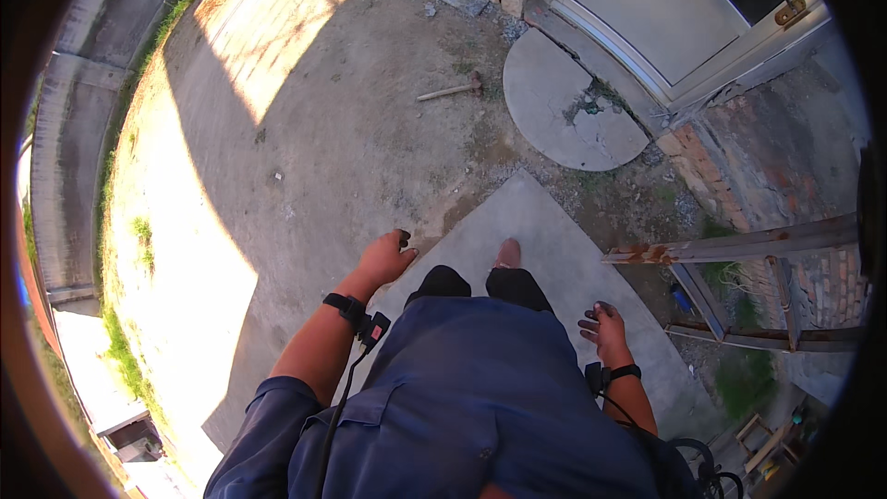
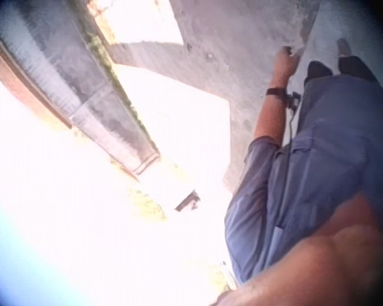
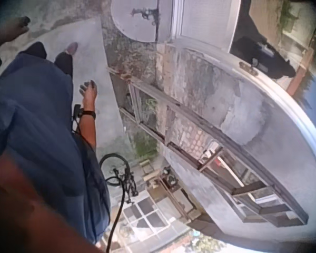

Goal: The person repairs a bicycle by using a wrench on the chainset and then fetching a hammer and screwdriver from inside.

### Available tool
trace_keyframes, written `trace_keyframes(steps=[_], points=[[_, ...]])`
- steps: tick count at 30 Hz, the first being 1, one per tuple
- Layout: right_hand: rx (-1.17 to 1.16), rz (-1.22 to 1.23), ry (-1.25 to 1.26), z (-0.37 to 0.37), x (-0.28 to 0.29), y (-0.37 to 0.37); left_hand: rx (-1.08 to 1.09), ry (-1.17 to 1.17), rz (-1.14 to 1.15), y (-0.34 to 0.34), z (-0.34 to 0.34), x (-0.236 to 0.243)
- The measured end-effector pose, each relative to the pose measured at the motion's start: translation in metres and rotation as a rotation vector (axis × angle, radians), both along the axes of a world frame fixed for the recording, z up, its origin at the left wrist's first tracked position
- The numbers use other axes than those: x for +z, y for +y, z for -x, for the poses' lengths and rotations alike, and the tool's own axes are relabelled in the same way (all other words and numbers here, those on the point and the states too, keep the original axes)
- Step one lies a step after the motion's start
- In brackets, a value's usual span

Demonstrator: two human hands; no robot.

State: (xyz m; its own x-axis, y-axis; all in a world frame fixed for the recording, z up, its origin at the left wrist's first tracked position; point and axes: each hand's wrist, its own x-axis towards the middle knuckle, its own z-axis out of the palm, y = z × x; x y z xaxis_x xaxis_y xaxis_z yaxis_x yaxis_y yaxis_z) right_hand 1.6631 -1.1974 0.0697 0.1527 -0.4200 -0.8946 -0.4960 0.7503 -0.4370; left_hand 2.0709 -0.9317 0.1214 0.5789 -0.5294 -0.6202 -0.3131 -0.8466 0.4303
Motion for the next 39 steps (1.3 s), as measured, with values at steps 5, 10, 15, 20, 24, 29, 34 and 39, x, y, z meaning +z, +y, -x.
trace_keyframes(steps=[5,10,15,20,24,29,34,39], points=[[-0.09,0.027,-0.048,-0.098,0.014,-0.048,-0.113,-0.122,-0.044,-0.088,-0.117,-0.035],[-0.283,-0.021,0.15,-0.153,-0.016,-0.041,-0.356,-0.103,-0.149,-0.206,-0.245,-0.119],[-0.454,-0.243,0.414,-0.193,-0.075,0.008,-0.584,-0.073,-0.219,-0.3,-0.348,-0.278],[-0.483,-0.373,0.487,-0.255,-0.133,0.019,-0.723,-0.145,-0.247,-0.36,-0.413,-0.444],[-0.531,-0.434,0.564,-0.271,-0.168,0.042,-0.827,-0.178,-0.326,-0.378,-0.439,-0.544],[-0.642,-0.464,0.639,-0.267,-0.184,0.084,-0.888,-0.231,-0.37,-0.386,-0.447,-0.603],[-0.731,-0.446,0.613,-0.246,-0.191,0.105,-0.95,-0.298,-0.09,-0.373,-0.461,-0.601],[-0.872,-0.415,0.51,-0.229,-0.174,0.133,-1.007,-0.24,-0.132,-0.392,-0.471,-0.541]])
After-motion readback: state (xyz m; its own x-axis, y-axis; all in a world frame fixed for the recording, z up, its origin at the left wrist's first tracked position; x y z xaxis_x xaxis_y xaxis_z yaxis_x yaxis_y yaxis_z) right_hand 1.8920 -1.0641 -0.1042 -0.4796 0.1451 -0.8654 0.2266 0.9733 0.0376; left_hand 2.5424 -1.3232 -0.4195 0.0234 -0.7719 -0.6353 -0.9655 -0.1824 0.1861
